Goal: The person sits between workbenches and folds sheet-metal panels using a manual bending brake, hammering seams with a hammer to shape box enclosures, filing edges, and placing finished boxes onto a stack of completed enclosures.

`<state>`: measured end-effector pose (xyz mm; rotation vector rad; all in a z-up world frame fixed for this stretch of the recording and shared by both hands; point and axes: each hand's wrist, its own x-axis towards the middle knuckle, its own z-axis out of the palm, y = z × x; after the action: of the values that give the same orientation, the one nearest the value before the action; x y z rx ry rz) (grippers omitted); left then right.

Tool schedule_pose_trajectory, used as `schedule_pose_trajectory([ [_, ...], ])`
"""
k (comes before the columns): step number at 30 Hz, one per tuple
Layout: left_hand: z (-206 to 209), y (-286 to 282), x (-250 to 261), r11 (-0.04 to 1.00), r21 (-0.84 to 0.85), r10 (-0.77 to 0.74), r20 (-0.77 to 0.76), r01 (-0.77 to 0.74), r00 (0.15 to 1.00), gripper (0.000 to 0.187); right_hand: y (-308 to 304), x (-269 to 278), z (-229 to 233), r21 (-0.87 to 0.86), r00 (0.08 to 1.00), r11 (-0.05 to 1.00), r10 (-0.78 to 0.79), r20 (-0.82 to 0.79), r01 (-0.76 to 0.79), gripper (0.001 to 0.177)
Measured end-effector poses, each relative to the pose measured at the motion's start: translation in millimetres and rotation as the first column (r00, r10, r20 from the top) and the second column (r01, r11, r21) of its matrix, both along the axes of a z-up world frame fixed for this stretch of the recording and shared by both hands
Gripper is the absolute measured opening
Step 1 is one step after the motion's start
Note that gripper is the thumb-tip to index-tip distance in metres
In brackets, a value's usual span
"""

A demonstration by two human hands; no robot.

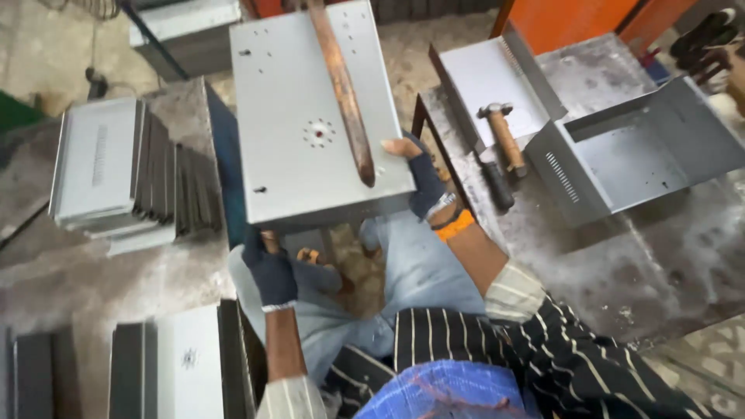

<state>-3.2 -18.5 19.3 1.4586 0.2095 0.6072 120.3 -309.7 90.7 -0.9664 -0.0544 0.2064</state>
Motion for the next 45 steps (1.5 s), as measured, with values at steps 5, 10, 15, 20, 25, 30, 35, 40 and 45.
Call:
schedule_pose_trajectory([
  [5,63,-101,8,0.999,0.006,-0.048,0.031,0.048,0.998,0.035,-85,-17,-47,-0.123,0.976,0.978,-0.15,0.159,0.171,0.03],
  [10,58,-148,25,1.0,-0.011,-0.001,0.151,0.003,0.989,0.077,-114,-9,-69,0.36,0.988,0.933,0.057,-0.141,-0.002,0.044],
  [15,-33,-108,57,0.955,-0.263,-0.106,0.123,0.135,0.987,0.052,-83,11,-121,0.223,0.959,0.973,0.122,-0.256,-0.065,0.037],
  [20,32,-83,45,0.958,-0.179,-0.204,0.113,0.222,0.972,0.049,-45,-2,-126,0.479,0.928,0.876,0.221,-0.3,-0.053,0.033],
  [25,66,-88,23,0.974,-0.063,-0.208,0.114,0.216,0.972,0.052,-54,0,-122,0.331,0.945,0.93,0.241,-0.221,-0.16,0.03],
  [30,86,-111,2,1.0,0.012,0.02,-0.071,-0.019,0.997,0.038,-122,28,-118,-0.828,0.926,0.416,-0.21,0.314,0.375,0.037],
  [35,86,-112,-1,0.987,0.137,0.083,0.03,-0.086,0.996,0.035,-180,43,-75,-0.79,0.78,-0.355,-0.213,0.588,0.499,0.077],
  [40,101,-103,3,0.955,0.278,0.111,-0.002,-0.106,0.994,0.037,-239,91,-155,-0.924,0.902,-0.342,-0.322,0.287,0.172,0.077],
  [45,107,-103,4,0.849,0.513,0.262,-0.206,-0.124,0.943,0.05,-264,91,-199,-0.948,0.912,0.065,-0.301,0.279,0.312,0.049],
])
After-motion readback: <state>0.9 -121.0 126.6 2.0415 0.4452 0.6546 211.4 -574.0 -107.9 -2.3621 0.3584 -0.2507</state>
